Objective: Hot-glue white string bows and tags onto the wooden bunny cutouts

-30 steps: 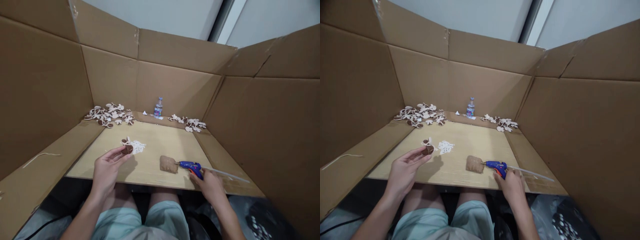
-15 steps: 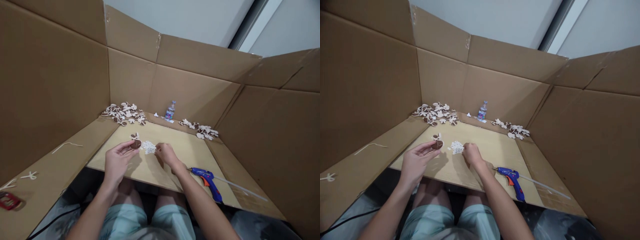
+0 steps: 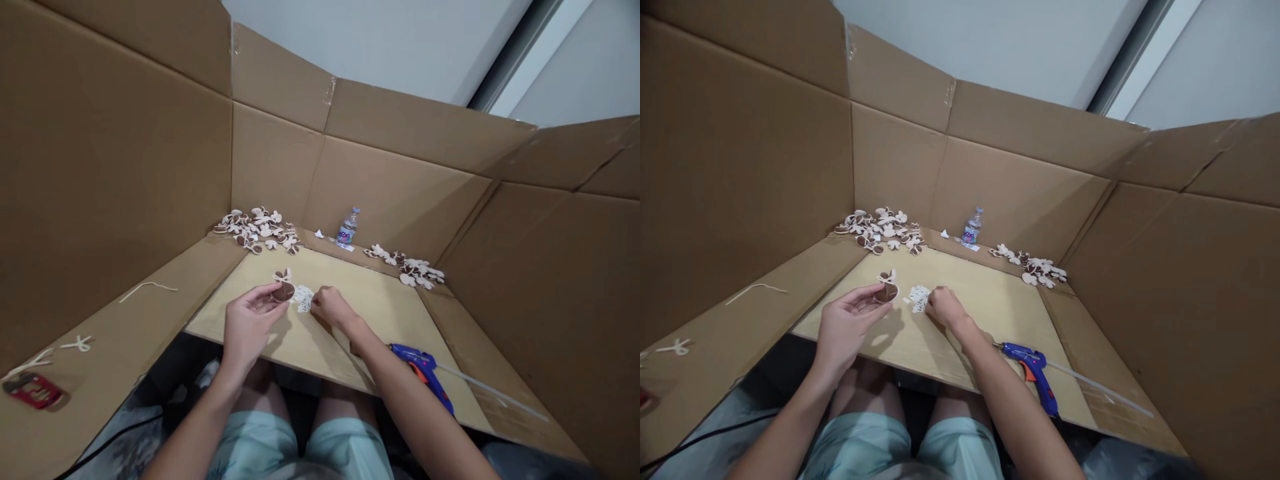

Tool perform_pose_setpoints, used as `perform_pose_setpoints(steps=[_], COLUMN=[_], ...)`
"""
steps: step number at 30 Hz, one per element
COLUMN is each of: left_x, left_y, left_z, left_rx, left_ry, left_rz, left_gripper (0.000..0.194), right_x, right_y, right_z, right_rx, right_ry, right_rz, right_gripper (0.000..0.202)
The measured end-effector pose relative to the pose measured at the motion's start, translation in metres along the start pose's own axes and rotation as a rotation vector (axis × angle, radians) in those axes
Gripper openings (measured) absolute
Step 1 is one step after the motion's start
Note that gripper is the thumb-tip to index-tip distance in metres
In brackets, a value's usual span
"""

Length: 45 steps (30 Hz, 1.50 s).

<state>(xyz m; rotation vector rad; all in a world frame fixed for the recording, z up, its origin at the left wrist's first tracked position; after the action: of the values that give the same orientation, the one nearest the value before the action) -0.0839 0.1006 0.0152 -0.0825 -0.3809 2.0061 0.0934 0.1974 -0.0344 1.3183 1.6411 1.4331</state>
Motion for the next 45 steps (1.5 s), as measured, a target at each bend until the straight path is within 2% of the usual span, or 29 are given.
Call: perform_pose_setpoints(steps=[5, 11, 15, 21, 26, 30, 34, 41, 45], left_x=[-0.004, -0.009, -0.015, -0.023, -0.032, -0.036, -0.038, -0.039, -0.039], left_y=[-0.001, -0.003, -0.006, -0.012, -0.016, -0.018, -0.019, -0.02, -0.02], left_z=[0.002, 0.005, 0.008, 0.01, 0.016, 0.017, 0.013, 0.014, 0.012], left_rx=[0.015, 0.044, 0.05, 0.096, 0.073, 0.085, 0.071, 0.113, 0.102], left_ry=[-0.009, -0.06, -0.085, -0.13, -0.169, -0.241, -0.244, -0.262, -0.214], left_rz=[-0.015, -0.027, -0.037, -0.078, -0.111, -0.123, -0.153, -0.154, -0.162], left_gripper=[0.033, 0.029, 0.025, 0.025, 0.027, 0.019, 0.022, 0.017, 0.011], right_x=[-0.002, -0.012, -0.031, -0.073, -0.101, -0.11, -0.11, -0.111, -0.109], right_y=[0.009, 0.034, 0.052, 0.076, 0.091, 0.095, 0.097, 0.094, 0.091], right_z=[0.0, -0.001, -0.006, -0.025, -0.05, -0.058, -0.06, -0.06, -0.058], right_rx=[0.127, 0.384, 0.588, 0.834, 0.929, 0.836, 0.738, 0.713, 0.832], right_ry=[0.011, -0.021, -0.047, -0.106, 0.022, 0.123, 0.161, 0.136, 0.053], right_rz=[0.112, 0.3, 0.454, 0.628, 0.663, 0.733, 0.779, 0.787, 0.735], right_gripper=[0.023, 0.032, 0.021, 0.02, 0.007, 0.008, 0.009, 0.008, 0.002])
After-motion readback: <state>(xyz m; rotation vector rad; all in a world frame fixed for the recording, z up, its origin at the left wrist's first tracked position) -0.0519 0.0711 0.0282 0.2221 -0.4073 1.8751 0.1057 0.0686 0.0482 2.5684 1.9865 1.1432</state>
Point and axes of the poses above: each hand's wrist, its own x-axis towards the middle knuckle, its own y-axis out of the back of the hand, z = x × y, the point moved 5 cm from there along x, towards the middle knuckle, and after that the axes turned 11 degrees about z, right-handed, at the moved point
